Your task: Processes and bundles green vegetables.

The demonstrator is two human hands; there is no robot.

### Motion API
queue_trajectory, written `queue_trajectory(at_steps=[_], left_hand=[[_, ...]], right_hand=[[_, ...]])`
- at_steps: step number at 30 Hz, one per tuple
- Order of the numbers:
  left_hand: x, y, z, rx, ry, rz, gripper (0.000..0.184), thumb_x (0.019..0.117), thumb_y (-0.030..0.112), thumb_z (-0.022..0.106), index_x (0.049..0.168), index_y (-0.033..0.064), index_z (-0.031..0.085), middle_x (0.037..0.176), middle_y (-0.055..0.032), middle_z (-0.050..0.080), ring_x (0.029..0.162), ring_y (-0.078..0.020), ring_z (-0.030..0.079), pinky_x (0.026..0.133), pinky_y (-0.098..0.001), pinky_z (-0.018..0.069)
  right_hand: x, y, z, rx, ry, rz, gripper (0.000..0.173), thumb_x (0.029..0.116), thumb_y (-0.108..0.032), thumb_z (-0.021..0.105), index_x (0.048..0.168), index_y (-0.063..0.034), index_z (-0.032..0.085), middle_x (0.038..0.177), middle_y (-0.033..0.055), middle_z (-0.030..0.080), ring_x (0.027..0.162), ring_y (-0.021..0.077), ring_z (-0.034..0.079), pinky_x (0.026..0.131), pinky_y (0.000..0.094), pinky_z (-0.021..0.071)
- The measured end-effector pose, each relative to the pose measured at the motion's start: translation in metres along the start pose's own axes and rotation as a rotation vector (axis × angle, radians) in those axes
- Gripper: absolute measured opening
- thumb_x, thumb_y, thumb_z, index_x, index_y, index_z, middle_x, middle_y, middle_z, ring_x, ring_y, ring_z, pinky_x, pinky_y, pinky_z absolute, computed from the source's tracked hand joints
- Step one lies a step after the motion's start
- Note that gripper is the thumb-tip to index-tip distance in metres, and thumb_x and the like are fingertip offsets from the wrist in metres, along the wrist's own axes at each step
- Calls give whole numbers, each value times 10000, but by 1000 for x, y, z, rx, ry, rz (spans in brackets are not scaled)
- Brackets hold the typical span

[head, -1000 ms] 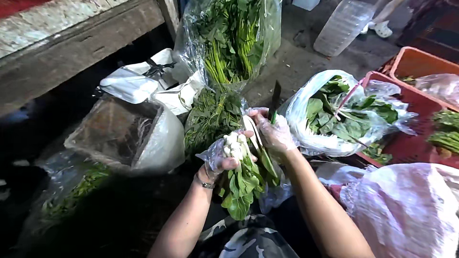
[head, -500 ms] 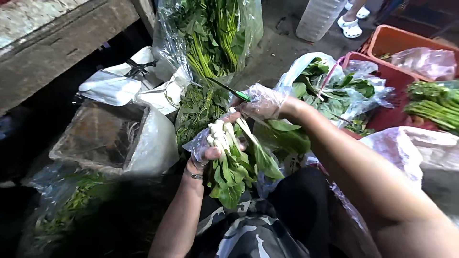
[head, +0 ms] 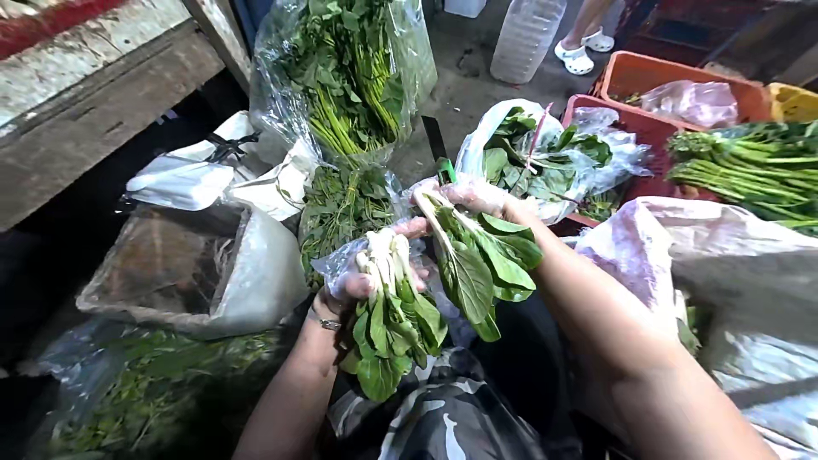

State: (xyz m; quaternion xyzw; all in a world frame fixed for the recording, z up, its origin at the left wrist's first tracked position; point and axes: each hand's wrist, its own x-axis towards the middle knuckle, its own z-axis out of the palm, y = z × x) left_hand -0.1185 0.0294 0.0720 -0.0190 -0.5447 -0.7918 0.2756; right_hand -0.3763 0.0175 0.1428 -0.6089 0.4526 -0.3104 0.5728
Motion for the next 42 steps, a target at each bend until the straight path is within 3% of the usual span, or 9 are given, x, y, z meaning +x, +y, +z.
queue_trajectory(at_steps=[5,9,12,21,24,26,29,32,42], left_hand=[[-5,-7,-3,-50,21,14,954,793,564,787,1553,122,416,1484,-46,558,1126,-190,679,990,-438,559],[1,-8,-1,10,92,18,907,759,609,791,1478,127,521,1182,-24,734,963,-132,718,899,-350,591],[2,-16,-9,1,61,59,860,793,607,773,1474,142,530,1150,-27,746,946,-115,725,866,-307,602],[1,-11,1,56,165,83,767,761,553,820,1393,170,613,1039,-1,770,885,-81,730,814,-248,602],[7,-2,14,290,339,-8,861,669,536,877,1330,68,585,1016,10,745,872,-63,712,792,-257,604],[15,12,34,670,456,-129,903,614,517,865,1290,-5,572,1137,12,666,968,0,641,843,-203,556],[26,18,49,937,485,-291,763,622,318,893,1259,2,618,1445,-164,479,1196,-173,555,962,-348,499],[25,13,43,897,528,-219,798,621,339,872,1314,41,614,1483,-127,442,1247,-140,520,972,-291,492],[20,24,41,844,522,-253,862,604,372,875,1364,90,582,1503,-104,437,1272,-129,507,978,-318,495]], right_hand=[[0,4,-4,-2,-26,-16,224,985,-63,460,903,-151,650,687,-139,593,567,-79,503,525,110,431],[-9,-1,4,120,-12,-26,215,983,-43,453,968,-140,645,741,-119,626,604,-66,543,550,112,466],[-8,0,16,155,57,-64,208,954,-49,480,1023,-117,663,790,-91,661,632,-42,575,563,140,490],[-2,8,23,-76,194,-265,241,958,-25,558,1179,-1,651,1093,1,697,924,-17,635,833,183,542],[-6,4,25,-302,324,-343,176,950,-136,648,1066,-9,683,910,-19,687,779,-35,612,732,175,527],[-10,-5,32,-464,351,-299,248,879,-232,755,1011,-29,705,861,24,710,757,70,657,723,297,558],[-11,-11,42,-588,410,-262,266,860,-211,785,990,9,713,873,116,715,803,198,681,766,428,541],[-8,-3,40,-575,497,-314,205,915,-204,706,999,-19,737,877,73,733,796,124,692,771,357,567],[-10,5,63,-758,682,-485,202,940,-71,659,1080,58,726,915,199,736,819,299,724,785,439,578]])
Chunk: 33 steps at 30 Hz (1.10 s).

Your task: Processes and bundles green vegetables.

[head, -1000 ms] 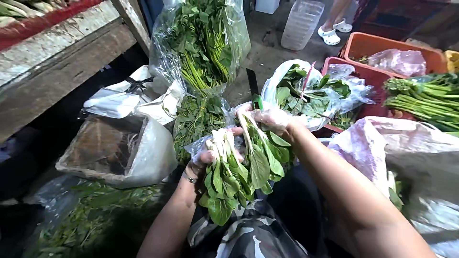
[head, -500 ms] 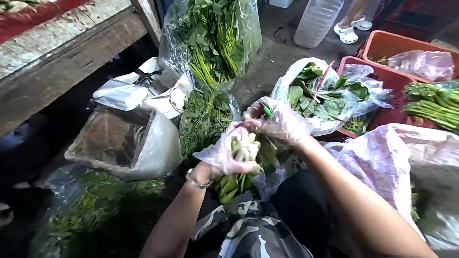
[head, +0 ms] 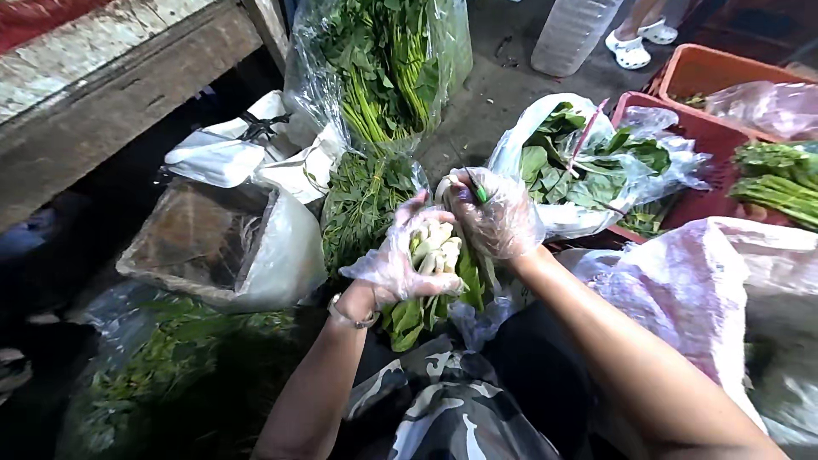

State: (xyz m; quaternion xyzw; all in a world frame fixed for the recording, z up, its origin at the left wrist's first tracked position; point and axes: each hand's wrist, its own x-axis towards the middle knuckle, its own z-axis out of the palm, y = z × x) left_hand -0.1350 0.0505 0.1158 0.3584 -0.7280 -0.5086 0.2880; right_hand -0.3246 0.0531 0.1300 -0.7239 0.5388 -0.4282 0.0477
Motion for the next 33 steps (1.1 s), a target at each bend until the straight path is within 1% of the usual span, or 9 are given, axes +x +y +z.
queue_trajectory(at_steps=[3,6,9,15,17,24,28,30,33], left_hand=[[6,-19,-5,-299,-83,115,879,567,510,907,1225,29,579,971,108,694,863,68,655,765,-133,559],[9,-35,-16,-459,-232,239,800,658,568,863,1262,108,612,985,126,725,877,34,681,775,-170,581],[13,-51,-26,-601,-435,240,875,732,571,839,1416,104,554,1063,-9,741,876,-92,714,778,-277,617],[15,-45,-29,-714,-498,193,914,750,528,847,1477,99,497,1042,-49,748,866,-119,725,780,-283,619],[16,-46,-30,-728,-500,198,920,754,535,841,1485,102,489,1056,-47,747,863,-114,723,772,-271,617],[15,-57,-23,-755,-487,231,848,816,579,759,1460,76,533,1011,-42,754,831,-91,711,780,-246,599],[15,-53,-21,-714,-535,195,914,762,603,797,1464,81,532,1016,-49,758,850,-104,725,785,-259,612],[18,-62,-23,-742,-518,202,969,766,626,793,1511,91,482,1057,-70,763,890,-133,736,826,-292,615],[19,-70,-27,-746,-402,228,951,802,663,732,1528,110,464,1227,-57,711,953,-120,712,854,-287,599]], right_hand=[[1,-10,8,7,-49,7,198,933,-85,660,1077,23,743,929,183,750,850,308,737,797,475,586],[27,-13,-14,-132,-458,87,229,1001,-212,606,1082,-41,734,941,177,727,923,357,706,816,573,539],[52,5,-28,-145,-740,-15,254,1038,-254,555,1035,-55,714,878,146,687,861,315,680,764,544,529],[51,9,-24,123,-673,191,153,980,-125,607,1012,-23,716,817,47,654,722,88,596,705,290,495],[48,13,-22,236,-667,231,176,988,-85,601,1103,-35,724,861,28,689,713,30,617,709,227,534],[51,32,-23,-401,-786,-187,294,958,-190,662,1242,-126,702,1000,182,722,960,394,696,841,590,530],[59,46,-51,-501,-615,34,327,986,-166,633,1309,-163,685,1034,228,724,1002,461,688,859,666,511],[59,50,-68,-303,-513,174,300,1009,-125,561,1282,-129,686,1042,181,724,953,360,698,862,596,531],[47,42,-75,76,-394,167,246,1024,-149,507,1159,-40,682,828,13,628,649,48,534,641,266,482]])
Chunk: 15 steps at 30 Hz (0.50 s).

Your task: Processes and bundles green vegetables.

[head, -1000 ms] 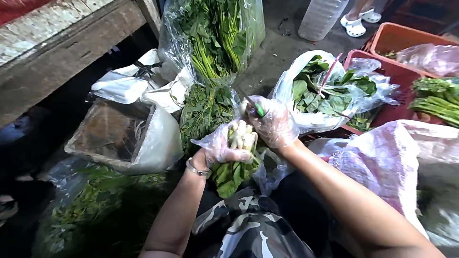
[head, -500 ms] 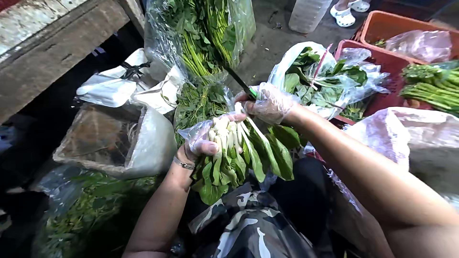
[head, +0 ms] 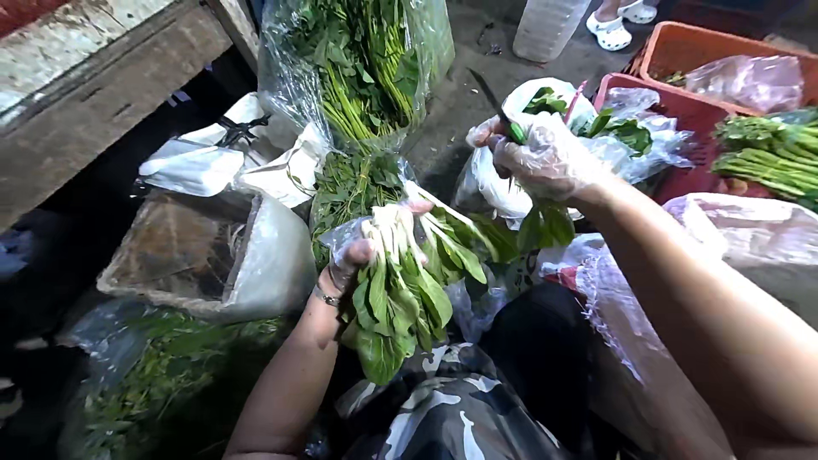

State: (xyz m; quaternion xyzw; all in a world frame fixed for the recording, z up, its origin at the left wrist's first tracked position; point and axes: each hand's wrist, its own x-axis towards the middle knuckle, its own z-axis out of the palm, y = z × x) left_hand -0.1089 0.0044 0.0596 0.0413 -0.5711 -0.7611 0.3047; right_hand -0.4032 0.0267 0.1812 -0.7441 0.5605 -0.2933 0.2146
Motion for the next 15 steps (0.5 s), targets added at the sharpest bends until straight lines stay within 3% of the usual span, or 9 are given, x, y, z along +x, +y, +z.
queue_trajectory(at_steps=[2,3,5,7,9,11,13,15], left_hand=[[-1,5,10,32,89,2,844,822,584,750,1478,107,517,1173,-49,725,924,-110,713,816,-268,602],[1,11,23,82,149,-16,797,789,550,788,1415,107,567,1088,-20,742,882,-86,710,779,-244,598],[10,23,51,254,254,-16,702,675,538,849,1220,137,658,952,117,743,835,33,688,742,-154,575],[14,25,59,391,267,-52,848,616,579,861,1224,46,603,941,141,701,851,73,654,755,-125,549],[13,23,53,415,238,-123,996,602,559,861,1334,-27,523,1004,97,699,880,45,660,782,-146,562],[9,21,43,426,222,-149,1067,591,625,859,1369,-16,510,1037,69,705,886,19,666,782,-168,569],[7,20,31,421,229,-150,1123,566,700,840,1399,14,531,1070,27,724,866,-31,687,757,-215,589],[4,17,18,325,150,-93,1057,627,686,835,1401,37,523,1081,15,725,855,-66,702,742,-241,605]], right_hand=[[-7,-15,11,44,-40,-53,259,996,-264,604,1085,-38,695,828,1,660,671,36,575,656,268,511],[-9,-22,19,7,-82,-26,304,964,-337,660,1077,-59,708,843,22,690,706,93,627,683,340,546],[-9,-34,35,-95,-178,95,431,941,-440,711,1137,-58,679,906,108,696,831,259,673,767,525,541],[-8,-34,46,-123,-170,119,403,971,-393,678,1169,-43,647,929,139,696,879,304,684,798,556,530],[-3,-31,51,-129,-159,106,330,1010,-343,617,1142,-42,649,917,137,695,871,298,687,793,539,535],[4,-26,50,-66,-208,67,314,1043,-308,581,1125,-14,652,906,136,679,846,265,668,792,493,526],[13,-14,49,49,-257,11,270,1042,-256,579,1080,-4,670,864,78,659,780,136,624,761,353,518],[18,-7,55,198,-271,32,222,1036,-215,576,1021,-15,672,786,-13,606,683,1,548,675,202,473]])
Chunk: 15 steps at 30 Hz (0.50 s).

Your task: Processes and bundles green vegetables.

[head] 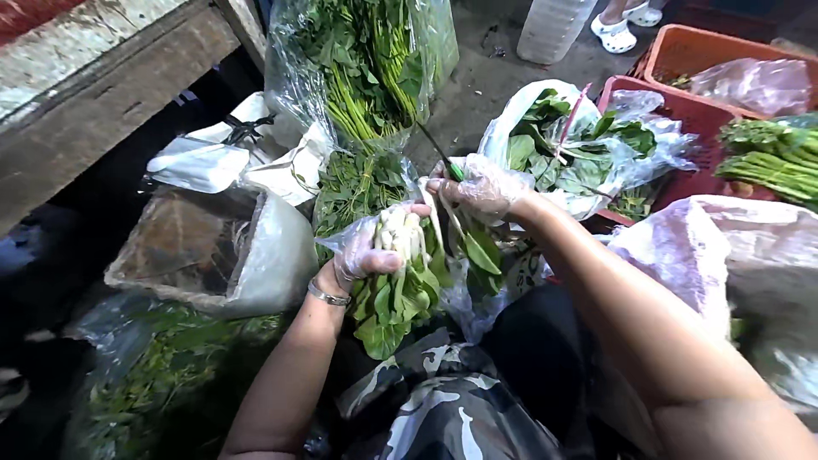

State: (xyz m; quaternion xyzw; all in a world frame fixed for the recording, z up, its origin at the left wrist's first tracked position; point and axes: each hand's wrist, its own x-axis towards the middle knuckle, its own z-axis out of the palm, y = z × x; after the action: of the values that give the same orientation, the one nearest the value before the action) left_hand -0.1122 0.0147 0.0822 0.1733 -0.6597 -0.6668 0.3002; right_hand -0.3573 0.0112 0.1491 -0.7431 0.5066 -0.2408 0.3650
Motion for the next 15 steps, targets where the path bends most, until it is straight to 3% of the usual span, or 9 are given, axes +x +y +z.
queue_trajectory(at_steps=[2,4,6,8,12,14,15], left_hand=[[1,-1,-4,-60,-71,33,1016,668,654,827,1406,31,513,1012,6,748,821,-81,717,734,-255,611],[-1,4,-4,-26,-34,-8,1047,649,678,823,1396,8,524,996,-5,743,802,-80,709,721,-248,605],[-5,6,-7,-21,7,-32,1028,641,689,828,1375,19,564,1053,-17,740,849,-80,705,741,-241,598],[-8,8,-12,-83,-31,-8,953,706,635,818,1401,38,557,1199,-23,706,1007,-76,679,844,-229,574],[-10,-6,-19,-206,-88,36,871,777,550,801,1440,55,530,1235,-35,695,1008,-92,685,840,-238,583],[-13,-6,-18,-215,-92,72,703,840,490,767,1392,95,584,1215,18,703,1030,-45,671,869,-205,563],[-15,0,-13,-204,-59,89,553,852,465,759,1296,150,662,1130,87,731,990,22,675,843,-149,557]], right_hand=[[5,4,8,131,-5,4,187,1032,-166,560,973,-18,658,744,-62,575,646,-58,521,639,141,456],[7,4,14,171,-39,38,195,1039,-139,520,940,-36,654,725,-88,548,632,-75,500,623,129,439],[7,6,15,266,-91,142,206,1048,-123,498,913,-62,643,703,-75,534,594,-36,494,576,154,435],[10,23,20,492,-131,193,212,997,-80,486,830,-141,601,645,-99,551,537,-23,500,509,151,440],[12,36,26,625,-175,170,215,1007,-119,469,846,-160,605,678,-101,583,568,-26,536,531,143,469],[13,36,27,624,-157,174,217,1010,-130,481,830,-158,598,671,-96,581,564,-26,533,525,143,458],[13,37,27,606,-156,172,214,1011,-144,487,828,-161,598,681,-96,582,571,-26,532,527,145,454]])
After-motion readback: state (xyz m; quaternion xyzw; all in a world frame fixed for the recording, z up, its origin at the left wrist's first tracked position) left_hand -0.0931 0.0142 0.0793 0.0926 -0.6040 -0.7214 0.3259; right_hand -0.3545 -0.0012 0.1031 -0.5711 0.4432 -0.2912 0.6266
